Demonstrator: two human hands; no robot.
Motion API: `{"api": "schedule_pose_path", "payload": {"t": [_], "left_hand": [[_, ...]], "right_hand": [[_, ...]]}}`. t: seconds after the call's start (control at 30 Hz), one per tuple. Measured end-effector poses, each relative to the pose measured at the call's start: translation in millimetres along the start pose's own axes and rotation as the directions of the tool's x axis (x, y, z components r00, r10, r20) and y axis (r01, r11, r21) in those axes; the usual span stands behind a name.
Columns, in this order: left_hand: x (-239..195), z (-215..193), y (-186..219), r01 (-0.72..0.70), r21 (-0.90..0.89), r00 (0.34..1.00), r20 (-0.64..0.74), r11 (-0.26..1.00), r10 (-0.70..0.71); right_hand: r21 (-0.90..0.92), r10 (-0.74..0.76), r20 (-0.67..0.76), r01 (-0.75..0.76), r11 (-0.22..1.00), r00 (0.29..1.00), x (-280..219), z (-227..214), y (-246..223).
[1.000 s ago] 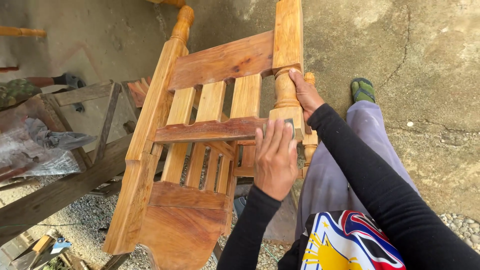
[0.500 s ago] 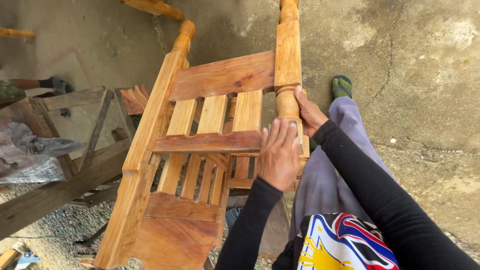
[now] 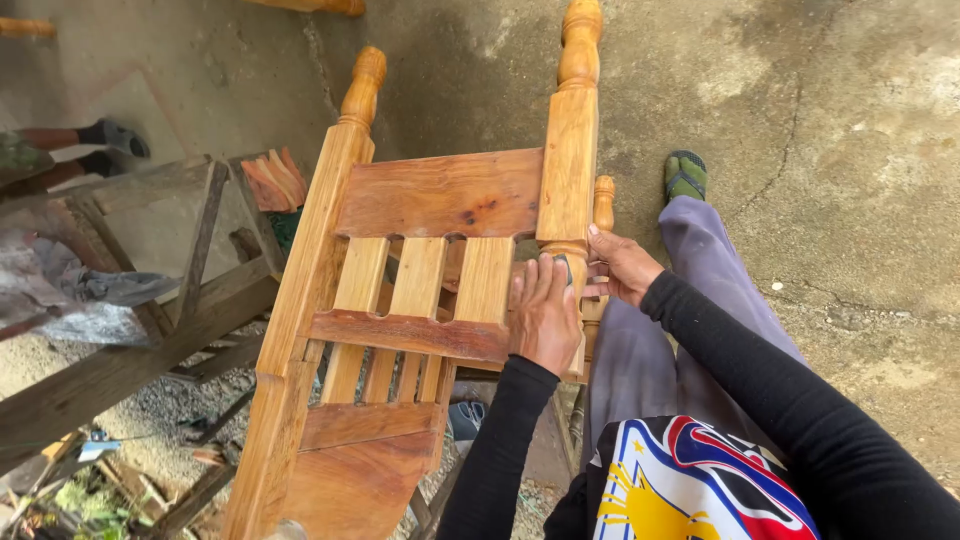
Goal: The person sands the wooden chair with a sanding block, focusing on the seat slats, the backrest, and the turned legs. The person repositions the chair to access different sides and continues sanding the vertical supports and horizontal rails.
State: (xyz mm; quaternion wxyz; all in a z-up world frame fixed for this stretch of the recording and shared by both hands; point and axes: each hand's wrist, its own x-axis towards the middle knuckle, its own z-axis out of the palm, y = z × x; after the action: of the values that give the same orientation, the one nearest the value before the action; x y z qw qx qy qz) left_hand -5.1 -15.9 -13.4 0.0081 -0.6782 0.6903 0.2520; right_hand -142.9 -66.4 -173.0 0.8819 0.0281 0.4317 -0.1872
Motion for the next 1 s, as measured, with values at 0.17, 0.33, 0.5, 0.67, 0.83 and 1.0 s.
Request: {"api": "schedule_pose_path", "payload": {"t": [0.17,0.33,0.5,0.67,0.83,1.0], "left_hand": [[-10.9,-17.1,16.1,0.060,0.001,0.994,0.089,0.998,-0.060],[17.6,-13.0,9.0,0.089,0.010,0.995,0.049,0.996,-0.089],[47.7,3.2,-27.0,0.042,-0.075,0.977,-0.207,0.996,-0.057],[73.0,21.4,-27.9,-0.057,0.070,0.994,-0.093,0.996,0.064],[79.1,24.1,-24.4,-0.188,-0.020,0.982,0.013,0.982,0.188],[168.9,39.7,-32.2,-0.206,0.058,0.978,0.039,0.977,0.204]], "right_hand": [[-0.002,0.008,-0.015,-0.008,1.000,1.000,7.4,-0.3,-18.1],[-0.080,0.074,-0.044,-0.077,0.994,0.996,1.2,11.6,-32.7],[0.021,-0.035,0.011,0.035,0.999,0.999,25.3,-14.9,2.2],[0.211,0.027,-0.022,-0.022,0.977,0.999,1.9,31.8,-7.1],[0.296,0.015,-0.008,-0.012,0.955,1.000,2.6,33.3,24.4],[0.527,0.024,-0.079,0.021,0.849,0.997,15.7,49.0,44.5]]}}
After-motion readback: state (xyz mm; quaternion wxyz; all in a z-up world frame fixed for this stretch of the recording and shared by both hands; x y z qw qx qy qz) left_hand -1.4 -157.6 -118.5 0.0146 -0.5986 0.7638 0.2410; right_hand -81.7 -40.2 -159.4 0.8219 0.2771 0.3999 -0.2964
